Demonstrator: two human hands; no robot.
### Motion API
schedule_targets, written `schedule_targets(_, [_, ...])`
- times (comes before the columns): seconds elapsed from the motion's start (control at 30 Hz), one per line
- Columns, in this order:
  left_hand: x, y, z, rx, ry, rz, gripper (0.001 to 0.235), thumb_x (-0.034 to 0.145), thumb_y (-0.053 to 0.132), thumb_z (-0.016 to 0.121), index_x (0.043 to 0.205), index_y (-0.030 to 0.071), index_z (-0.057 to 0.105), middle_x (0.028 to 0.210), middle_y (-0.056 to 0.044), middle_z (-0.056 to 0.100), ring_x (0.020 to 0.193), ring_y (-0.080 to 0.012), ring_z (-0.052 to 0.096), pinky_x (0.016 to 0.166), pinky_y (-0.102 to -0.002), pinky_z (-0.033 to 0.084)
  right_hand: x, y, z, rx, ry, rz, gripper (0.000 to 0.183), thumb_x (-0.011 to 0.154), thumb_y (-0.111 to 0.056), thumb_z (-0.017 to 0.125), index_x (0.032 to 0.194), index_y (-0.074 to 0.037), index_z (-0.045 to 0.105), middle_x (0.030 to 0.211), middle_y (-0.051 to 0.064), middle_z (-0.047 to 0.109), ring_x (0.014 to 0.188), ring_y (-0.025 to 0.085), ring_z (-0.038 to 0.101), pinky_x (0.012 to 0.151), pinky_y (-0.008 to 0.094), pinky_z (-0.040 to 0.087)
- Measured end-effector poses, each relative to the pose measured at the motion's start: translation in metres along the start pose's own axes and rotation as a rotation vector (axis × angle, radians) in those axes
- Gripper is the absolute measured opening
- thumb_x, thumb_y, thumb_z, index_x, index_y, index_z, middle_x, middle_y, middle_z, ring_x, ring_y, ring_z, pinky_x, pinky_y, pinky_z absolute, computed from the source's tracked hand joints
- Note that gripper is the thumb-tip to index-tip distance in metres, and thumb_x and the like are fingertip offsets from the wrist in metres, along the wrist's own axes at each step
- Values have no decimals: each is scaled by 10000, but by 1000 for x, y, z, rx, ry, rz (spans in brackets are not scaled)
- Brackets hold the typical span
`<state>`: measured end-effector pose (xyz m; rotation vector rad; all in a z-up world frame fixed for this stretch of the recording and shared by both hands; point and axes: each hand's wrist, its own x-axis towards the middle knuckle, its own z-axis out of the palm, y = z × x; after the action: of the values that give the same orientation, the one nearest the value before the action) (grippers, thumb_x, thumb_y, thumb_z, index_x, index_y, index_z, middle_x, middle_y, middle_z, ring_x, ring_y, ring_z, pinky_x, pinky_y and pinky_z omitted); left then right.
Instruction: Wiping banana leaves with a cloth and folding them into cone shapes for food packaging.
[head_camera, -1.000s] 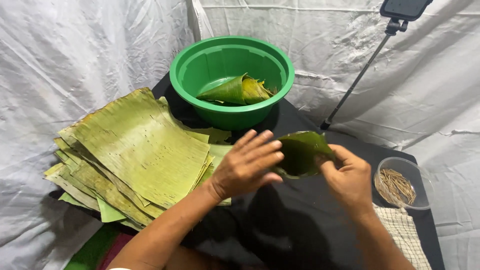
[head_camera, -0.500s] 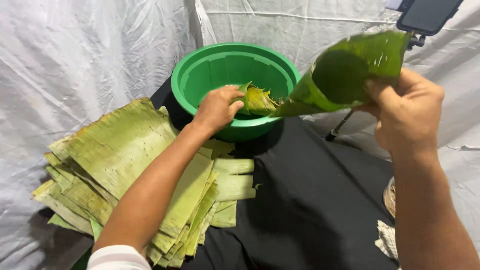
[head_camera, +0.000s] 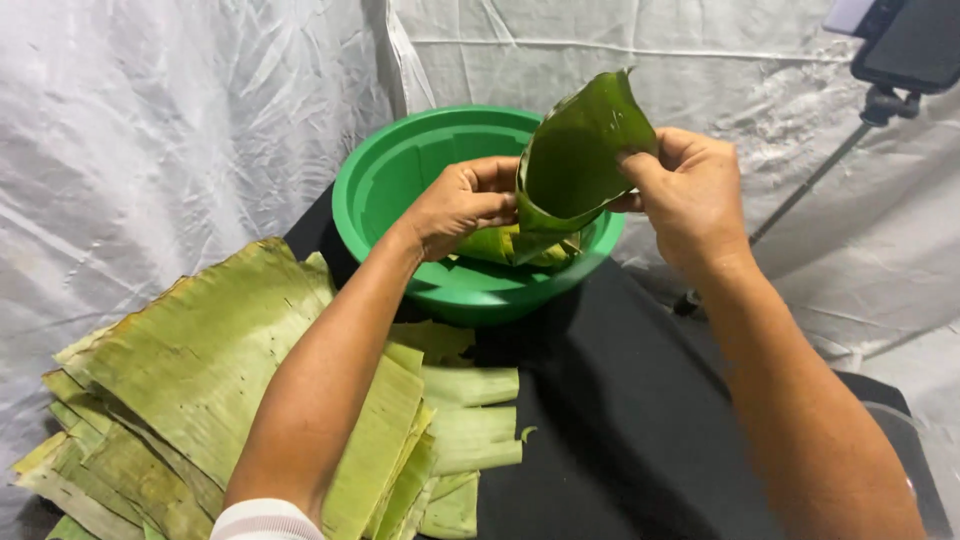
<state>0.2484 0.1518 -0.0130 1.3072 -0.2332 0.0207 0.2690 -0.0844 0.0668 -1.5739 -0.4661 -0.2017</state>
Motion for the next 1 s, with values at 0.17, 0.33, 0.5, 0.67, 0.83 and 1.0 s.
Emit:
schedule_targets(0.17, [16, -10, -17, 73, 44, -45, 350, 851, -6, 752, 1177, 121, 735, 1001, -52, 789, 892, -186, 782, 826, -364, 675, 18, 24, 8, -16, -26, 28, 146, 892, -17, 684, 1022, 26, 734, 799, 168, 706, 709, 207, 729, 599, 448, 688])
schedule_targets(0.33, [92, -84, -67, 725, 149, -36, 249, 874, 185, 793, 1114, 249, 781, 958, 16, 798, 915, -159, 762, 811, -388, 624, 33, 49, 5, -40, -3, 84, 160, 881, -22, 682, 1023, 24, 740, 786, 187, 703, 711, 219, 724, 572, 470, 684])
schedule_targets(0.5, [134, -135, -80, 1545, -245, -412, 608, 909, 3, 639, 1421, 330, 624, 1667, -201, 287, 1398, -479, 479, 1083, -629, 463, 35, 65, -4, -77, 4, 197, 171, 870, -45, 691, 1027, 0, 742, 777, 119, 683, 716, 169, 696, 592, 416, 684])
schedule_targets(0.67, [117, -124, -73, 1607, -161, -425, 481, 887, 61, 723, 1320, 264, 670, 1381, -276, 510, 1277, -465, 540, 1031, -624, 444, 35, 79, -15, -81, -26, 256, 191, 861, -45, 720, 1042, 15, 738, 813, 161, 706, 750, 224, 722, 615, 467, 681])
schedule_targets(0.83, [101, -108, -73, 1601, -32, -261, 183, 869, 13, 666, 985, 68, 798, 977, -258, 751, 966, -458, 742, 813, -546, 622, 30, 84, -18, -76, -33, 250, 204, 866, -33, 734, 1063, 22, 730, 844, 170, 711, 791, 237, 725, 641, 476, 680])
schedule_targets(1.0, [86, -83, -84, 1513, 132, -294, 209, 750, 225, 861, 953, 190, 824, 980, -206, 770, 1034, -406, 734, 876, -493, 617, 30, 90, -16, -61, -49, 262, 198, 878, 1, 693, 1072, 18, 726, 840, 163, 702, 804, 246, 724, 631, 459, 679])
